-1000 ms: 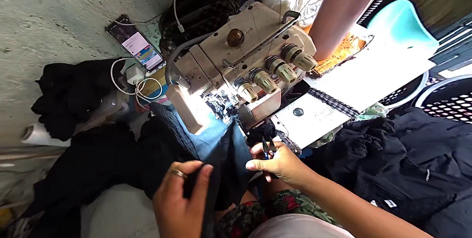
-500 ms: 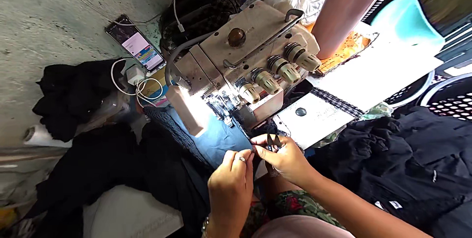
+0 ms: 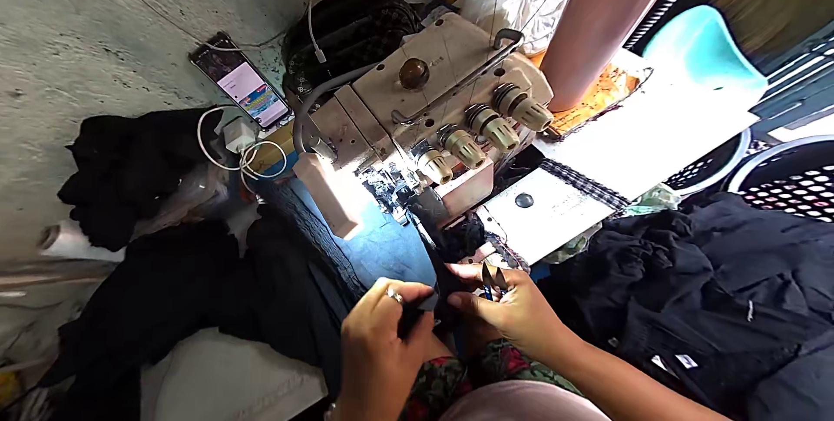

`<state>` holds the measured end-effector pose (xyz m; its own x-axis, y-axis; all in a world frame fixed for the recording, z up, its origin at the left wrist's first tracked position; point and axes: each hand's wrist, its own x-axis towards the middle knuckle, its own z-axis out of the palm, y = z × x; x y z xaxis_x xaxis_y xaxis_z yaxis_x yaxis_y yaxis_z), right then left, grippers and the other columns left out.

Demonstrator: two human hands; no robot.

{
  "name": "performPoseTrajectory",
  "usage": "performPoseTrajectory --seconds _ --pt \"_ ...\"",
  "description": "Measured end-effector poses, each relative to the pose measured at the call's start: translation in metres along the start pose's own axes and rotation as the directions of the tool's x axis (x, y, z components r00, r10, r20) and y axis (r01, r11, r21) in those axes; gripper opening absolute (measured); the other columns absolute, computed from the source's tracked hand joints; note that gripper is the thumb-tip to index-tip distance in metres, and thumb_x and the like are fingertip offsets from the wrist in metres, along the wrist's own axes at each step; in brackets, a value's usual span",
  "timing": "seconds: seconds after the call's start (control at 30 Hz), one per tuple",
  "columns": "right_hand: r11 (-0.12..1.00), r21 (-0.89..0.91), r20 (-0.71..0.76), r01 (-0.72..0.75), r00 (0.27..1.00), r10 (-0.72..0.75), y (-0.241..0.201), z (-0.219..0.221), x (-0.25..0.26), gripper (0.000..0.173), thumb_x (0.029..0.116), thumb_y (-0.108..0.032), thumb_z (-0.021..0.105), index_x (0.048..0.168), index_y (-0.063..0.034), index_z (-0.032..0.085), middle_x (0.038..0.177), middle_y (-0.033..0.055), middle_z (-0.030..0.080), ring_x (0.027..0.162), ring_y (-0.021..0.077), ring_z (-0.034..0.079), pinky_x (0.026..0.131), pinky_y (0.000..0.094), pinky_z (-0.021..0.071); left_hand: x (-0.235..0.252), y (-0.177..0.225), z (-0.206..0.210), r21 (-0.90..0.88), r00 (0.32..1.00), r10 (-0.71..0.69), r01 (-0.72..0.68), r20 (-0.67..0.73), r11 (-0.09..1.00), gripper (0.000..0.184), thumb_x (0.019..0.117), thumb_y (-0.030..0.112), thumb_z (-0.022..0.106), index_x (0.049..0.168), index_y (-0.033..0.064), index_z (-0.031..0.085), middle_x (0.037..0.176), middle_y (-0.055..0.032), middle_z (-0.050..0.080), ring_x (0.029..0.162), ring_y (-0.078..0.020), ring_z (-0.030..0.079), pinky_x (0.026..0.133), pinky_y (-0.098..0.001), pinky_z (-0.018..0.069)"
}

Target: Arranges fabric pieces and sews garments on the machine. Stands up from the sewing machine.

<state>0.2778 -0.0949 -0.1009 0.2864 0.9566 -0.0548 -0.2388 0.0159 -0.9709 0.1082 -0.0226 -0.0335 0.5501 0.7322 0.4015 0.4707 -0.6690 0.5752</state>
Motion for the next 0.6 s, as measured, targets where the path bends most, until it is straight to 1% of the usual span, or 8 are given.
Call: performPoseTrajectory --seconds 0.07,0.13,0.17,0.27,0.33,0.43,0.5,0.6 --pt "1.0 -0.005 0.004 0.008 1.0 -0.008 -0.001 0.0 -0.001 0.031 0.0849 -0.006 0.077 0.115 -0.0055 0.076 0.103 -0.0045 0.077 0.078 -0.0037 0.068 0.067 0.0131 0.0569 -0.013 0.004 0.01 0.03 0.999 0.015 -0.014 -0.045 0.999 0.011 0.0884 0.017 0.071 0.096 0.011 0.075 0.091 0.0 0.072 0.085 -0.0011 0.063 0.074 -0.0114 0.0498" --pt "1.0 -0.004 0.024 0.007 1.0 -0.006 -0.001 -0.001 -0.003 0.031 0.0839 -0.005 0.076 0.115 -0.0046 0.075 0.104 -0.0048 0.077 0.086 -0.0041 0.069 0.075 0.0132 0.0575 -0.02 0.005 0.019 0.067 0.995 0.037 -0.031 -0.091 0.997 0.011 0.0889 0.016 0.069 0.095 0.0118 0.076 0.092 -0.001 0.072 0.086 -0.0041 0.063 0.075 -0.0133 0.048" --pt "1.0 0.009 0.032 -0.008 0.999 0.008 -0.002 -0.002 -0.004 0.031 0.084 -0.004 0.075 0.115 -0.0046 0.075 0.104 -0.0051 0.077 0.085 -0.0041 0.069 0.075 0.0132 0.0574 -0.022 0.005 0.023 0.082 0.993 0.046 -0.037 -0.105 0.996 0.011 0.0893 0.016 0.069 0.095 0.0118 0.077 0.091 -0.0014 0.073 0.086 -0.0049 0.063 0.075 -0.0142 0.0472" --pt "0.998 0.048 0.028 -0.048 0.999 0.047 -0.003 -0.004 -0.005 0.029 0.0862 -0.004 0.074 0.115 -0.0055 0.075 0.103 -0.0051 0.076 0.072 -0.0038 0.066 0.061 0.0126 0.0551 -0.028 0.001 0.032 0.105 0.99 0.07 -0.057 -0.124 0.993 0.012 0.0924 0.017 0.067 0.096 0.0118 0.078 0.093 -0.0018 0.072 0.086 -0.0059 0.062 0.076 -0.015 0.0458" --pt "0.996 0.052 0.017 -0.067 0.998 0.066 -0.004 -0.005 -0.006 0.026 0.0869 -0.004 0.074 0.112 -0.0063 0.076 0.099 -0.0062 0.076 0.064 -0.0051 0.063 0.055 0.0117 0.0522 -0.031 0.0 0.035 0.11 0.987 0.078 -0.062 -0.141 0.992 0.012 0.0941 0.018 0.067 0.097 0.0127 0.078 0.094 -0.001 0.072 0.086 -0.0057 0.061 0.076 -0.015 0.0446" --pt "0.995 0.035 0.008 -0.092 0.996 0.091 -0.004 -0.006 -0.006 0.015 0.086 -0.008 0.075 0.1 -0.0103 0.077 0.086 -0.0095 0.073 0.058 -0.0057 0.059 0.051 0.0113 0.0493 -0.032 0.0 0.037 0.131 0.982 0.105 -0.084 -0.159 0.988 0.012 0.0941 0.019 0.067 0.095 0.0131 0.078 0.092 -0.0007 0.071 0.084 -0.0058 0.059 0.074 -0.0152 0.0431" --pt "0.993 0.047 0.009 -0.111 0.994 0.111 -0.004 -0.007 -0.007 0.009 0.0862 -0.009 0.075 0.094 -0.0117 0.076 0.078 -0.0102 0.071 0.053 -0.0049 0.058 0.048 0.0121 0.0479 -0.032 0.0 0.038 0.156 0.979 0.123 -0.097 -0.163 0.983 0.012 0.0936 0.019 0.068 0.094 0.013 0.078 0.091 -0.0007 0.071 0.081 -0.0061 0.058 0.072 -0.0158 0.0421" --pt "0.984 0.07 0.039 -0.164 0.986 0.161 -0.005 -0.009 -0.009 0.006 0.0889 -0.009 0.073 0.094 -0.0113 0.076 0.075 -0.0099 0.071 0.051 -0.0037 0.058 0.046 0.0133 0.0489 -0.034 0.001 0.04 0.2 0.98 0.128 -0.096 -0.154 0.975 0.013 0.0931 0.02 0.068 0.093 0.0144 0.079 0.09 -0.0004 0.072 0.079 -0.0076 0.058 0.071 -0.0176 0.0423"
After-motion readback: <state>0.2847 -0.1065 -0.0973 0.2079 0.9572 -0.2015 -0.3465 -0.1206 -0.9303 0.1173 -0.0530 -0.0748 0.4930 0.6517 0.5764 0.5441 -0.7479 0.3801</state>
